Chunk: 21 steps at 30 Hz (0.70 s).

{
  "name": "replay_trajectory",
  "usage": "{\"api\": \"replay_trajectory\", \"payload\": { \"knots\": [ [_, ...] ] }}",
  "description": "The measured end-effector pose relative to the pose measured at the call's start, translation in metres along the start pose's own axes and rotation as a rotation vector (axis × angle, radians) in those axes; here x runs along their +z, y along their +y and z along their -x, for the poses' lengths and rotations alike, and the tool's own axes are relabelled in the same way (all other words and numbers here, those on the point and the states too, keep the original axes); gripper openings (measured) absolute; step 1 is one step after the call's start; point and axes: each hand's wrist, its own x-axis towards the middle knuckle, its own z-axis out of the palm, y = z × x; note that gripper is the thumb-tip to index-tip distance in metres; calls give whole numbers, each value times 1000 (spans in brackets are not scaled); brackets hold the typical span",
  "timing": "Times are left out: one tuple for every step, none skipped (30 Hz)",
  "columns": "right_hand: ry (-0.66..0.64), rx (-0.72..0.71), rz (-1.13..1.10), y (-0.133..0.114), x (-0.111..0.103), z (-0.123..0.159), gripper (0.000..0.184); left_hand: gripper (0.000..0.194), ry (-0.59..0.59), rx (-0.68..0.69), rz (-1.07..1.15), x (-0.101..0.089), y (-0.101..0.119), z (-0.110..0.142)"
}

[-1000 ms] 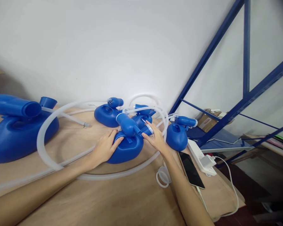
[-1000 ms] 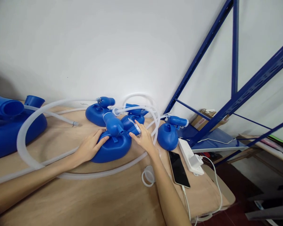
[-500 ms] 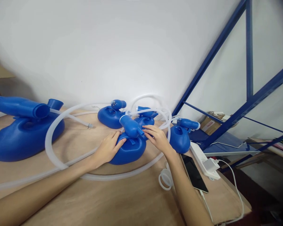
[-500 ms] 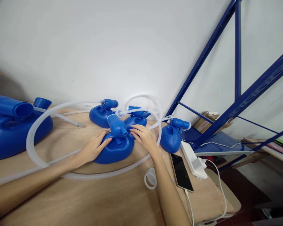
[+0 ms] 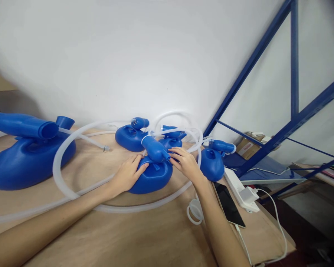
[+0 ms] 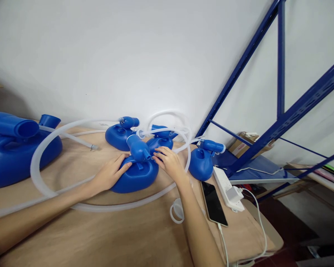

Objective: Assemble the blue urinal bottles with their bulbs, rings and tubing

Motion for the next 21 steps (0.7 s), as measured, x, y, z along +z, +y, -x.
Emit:
{"api": "replay_trajectory", "payload": {
  "knots": [
    [16,-8,10,1,1,0,21,51,-2,1,-2,0,0,0],
    [40,-19,17,1,2,1,20,51,-4,3,-5,0,0,0],
    [67,-30,23,2,3,1,19,52,-4,4,-7,0,0,0],
    [90,-37,27,2,4,2,19,52,-5,4,-9,0,0,0],
    [107,-41,31,3,6,2,18,52,-5,3,-10,0,-1,0],
    [118,-37,36,3,6,3,18,51,-5,3,-9,0,-1,0],
    [124,-31,42,3,7,3,18,51,-4,2,-8,0,-1,0],
    [125,-21,46,3,7,4,18,51,-3,3,-8,1,-1,0],
    [126,-13,47,3,7,5,18,50,-2,2,-7,1,-1,0],
    [125,-6,44,3,7,5,19,51,-1,1,-7,1,-1,0],
    [120,-2,36,3,7,6,20,51,-1,-2,-7,1,-2,0],
    [112,2,26,3,6,6,20,51,-1,-4,-7,1,-2,0],
    [104,7,15,2,5,6,21,51,-2,-6,-6,1,-2,0],
    [94,13,4,2,5,6,23,51,-2,-6,-6,1,-1,0],
    [85,17,-4,1,4,6,24,51,-1,-7,-5,1,-1,0],
    [77,21,-8,0,3,6,26,51,-1,-6,-4,1,-1,0],
    [70,24,-7,-1,2,5,29,51,-2,-5,-4,1,-1,-1],
    [65,28,-1,-3,2,4,32,51,-4,-6,-3,1,-1,-1],
    [59,30,8,-4,1,3,34,51,-6,-6,-1,1,0,-1],
    [52,31,17,-5,0,2,33,51,-10,-6,0,0,0,-2],
    [40,30,24,-6,0,2,31,51,-14,-8,2,0,0,-2]
  ]
}}
